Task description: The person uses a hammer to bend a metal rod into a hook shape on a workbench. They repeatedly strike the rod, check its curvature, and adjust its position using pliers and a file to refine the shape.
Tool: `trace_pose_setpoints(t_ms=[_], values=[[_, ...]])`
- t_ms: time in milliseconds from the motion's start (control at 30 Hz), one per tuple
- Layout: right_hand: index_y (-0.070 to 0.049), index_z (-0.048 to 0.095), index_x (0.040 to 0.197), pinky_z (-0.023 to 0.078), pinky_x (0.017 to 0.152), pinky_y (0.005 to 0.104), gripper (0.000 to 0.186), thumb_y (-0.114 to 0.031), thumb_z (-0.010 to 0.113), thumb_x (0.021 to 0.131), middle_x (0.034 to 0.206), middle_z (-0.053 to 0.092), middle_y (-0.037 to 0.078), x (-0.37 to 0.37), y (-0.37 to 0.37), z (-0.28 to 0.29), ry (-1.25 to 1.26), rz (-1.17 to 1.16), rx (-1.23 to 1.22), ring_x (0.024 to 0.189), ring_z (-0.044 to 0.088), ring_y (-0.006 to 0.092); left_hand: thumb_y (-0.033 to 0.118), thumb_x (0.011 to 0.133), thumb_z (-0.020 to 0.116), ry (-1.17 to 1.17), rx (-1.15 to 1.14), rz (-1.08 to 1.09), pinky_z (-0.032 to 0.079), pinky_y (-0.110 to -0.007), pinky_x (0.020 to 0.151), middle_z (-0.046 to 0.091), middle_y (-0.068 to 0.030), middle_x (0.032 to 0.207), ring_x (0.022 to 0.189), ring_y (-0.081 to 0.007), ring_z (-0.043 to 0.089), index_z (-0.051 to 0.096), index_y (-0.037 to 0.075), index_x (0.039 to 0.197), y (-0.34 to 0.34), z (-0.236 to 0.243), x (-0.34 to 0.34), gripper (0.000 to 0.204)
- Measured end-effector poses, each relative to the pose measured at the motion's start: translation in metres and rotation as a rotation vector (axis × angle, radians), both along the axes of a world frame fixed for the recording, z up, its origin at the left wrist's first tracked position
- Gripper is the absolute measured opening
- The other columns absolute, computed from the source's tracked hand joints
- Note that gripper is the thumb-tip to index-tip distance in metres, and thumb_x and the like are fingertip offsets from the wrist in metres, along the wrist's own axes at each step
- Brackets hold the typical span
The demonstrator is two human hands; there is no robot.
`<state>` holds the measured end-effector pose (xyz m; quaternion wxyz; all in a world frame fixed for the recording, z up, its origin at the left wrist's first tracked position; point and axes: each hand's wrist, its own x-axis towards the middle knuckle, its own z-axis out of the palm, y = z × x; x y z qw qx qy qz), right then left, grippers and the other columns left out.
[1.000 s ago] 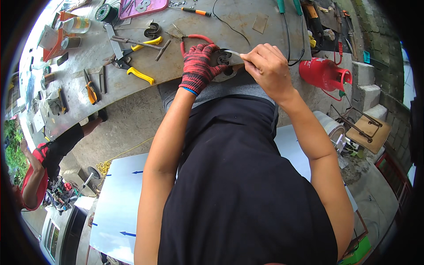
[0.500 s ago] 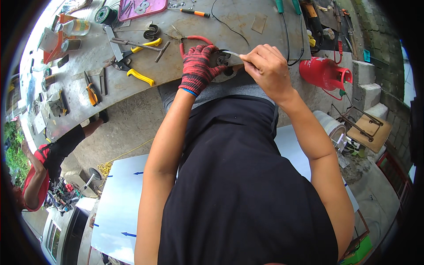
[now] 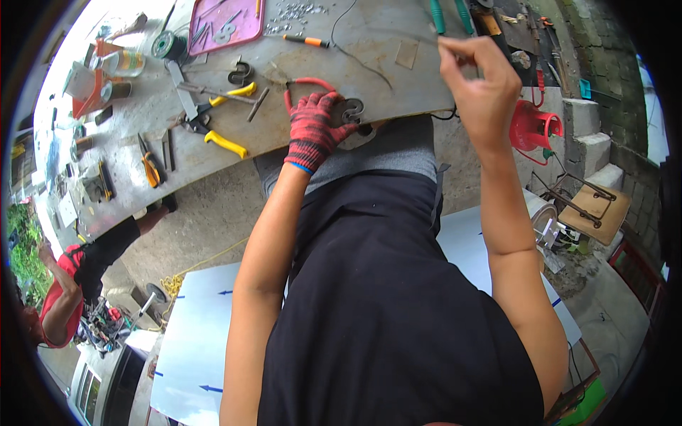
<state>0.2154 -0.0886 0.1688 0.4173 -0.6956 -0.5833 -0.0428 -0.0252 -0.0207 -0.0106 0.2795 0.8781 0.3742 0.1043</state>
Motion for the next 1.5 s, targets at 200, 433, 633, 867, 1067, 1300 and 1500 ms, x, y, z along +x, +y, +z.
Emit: trace_pose_setpoints(t_ms=[200,433,633,867,1067,1300,1500], values=[[0.003,0.074,0.091,0.054,0.065,0.0349,0.008,0.001,0.076,0.083,0.081,0.069,0.017,0.052,0.105,-0.025,0.036,-0.21,0.115,0.071,0.07,0.0281,0.046,0.066,0.091,-0.042,-0.018,0.005,0.034,-0.053,0.114,0.066,-0.0109,0.12,0.117,-0.0342,0.058,0.065,0.014,0.123,0.0,-0.002,-0.002,0.07],[-0.015,0.075,0.08,0.049,0.075,0.0472,0.005,-0.02,0.074,0.081,0.08,0.071,0.006,0.1,0.189,-0.113,-0.242,-0.288,0.079,0.082,0.069,0.0281,0.042,0.063,0.093,-0.072,0.039,0.015,0.03,-0.057,0.117,0.064,-0.0113,0.119,0.117,-0.0355,0.057,0.063,0.015,0.125,-0.002,-0.012,-0.003,0.074],[-0.016,0.077,0.085,0.048,0.077,0.044,0.006,-0.021,0.075,0.082,0.083,0.072,0.004,0.111,0.202,-0.137,-0.094,-0.319,-0.003,0.083,0.07,0.0272,0.036,0.057,0.095,-0.114,0.031,0.014,0.031,-0.058,0.116,0.063,-0.013,0.118,0.116,-0.0363,0.057,0.063,0.015,0.124,-0.003,-0.019,-0.005,0.077],[-0.011,0.077,0.103,0.048,0.088,0.0441,0.024,-0.029,0.077,0.087,0.09,0.072,0.007,0.148,0.171,-0.124,-0.157,-0.13,0.079,0.093,0.065,0.0291,0.037,0.06,0.094,-0.044,0.05,-0.049,0.036,-0.057,0.112,0.061,-0.0116,0.116,0.109,-0.0353,0.057,0.059,0.014,0.125,0.0,-0.002,-0.002,0.077],[-0.009,0.075,0.1,0.05,0.083,0.0445,0.019,-0.022,0.076,0.087,0.09,0.071,0.009,0.269,0.111,-0.107,-0.164,-0.364,0.238,0.09,0.064,0.0313,0.05,0.065,0.09,0.011,0.153,-0.083,0.026,-0.069,0.118,0.059,-0.0103,0.114,0.108,-0.0343,0.058,0.054,0.014,0.128,-0.002,-0.016,-0.011,0.082],[-0.008,0.075,0.11,0.051,0.093,0.0445,0.031,-0.027,0.077,0.086,0.101,0.075,0.011,0.505,0.003,-0.22,-0.329,-0.813,-0.298,0.101,0.067,0.0325,0.063,0.074,0.082,0.081,0.103,-0.043,0.032,-0.066,0.114,0.06,-0.0103,0.112,0.106,-0.0342,0.059,0.054,0.013,0.128,-0.007,-0.015,-0.021,0.079],[-0.006,0.07,0.124,0.049,0.103,0.0475,0.045,-0.03,0.078,0.087,0.123,0.068,0.021,0.589,-0.042,-0.266,-0.305,-0.948,-0.679,0.117,0.062,0.0399,0.058,0.075,0.085,0.082,0.032,0.015,0.043,-0.055,0.104,0.06,-0.0125,0.115,0.108,-0.0344,0.058,0.056,0.011,0.129,-0.015,-0.01,-0.029,0.078]])
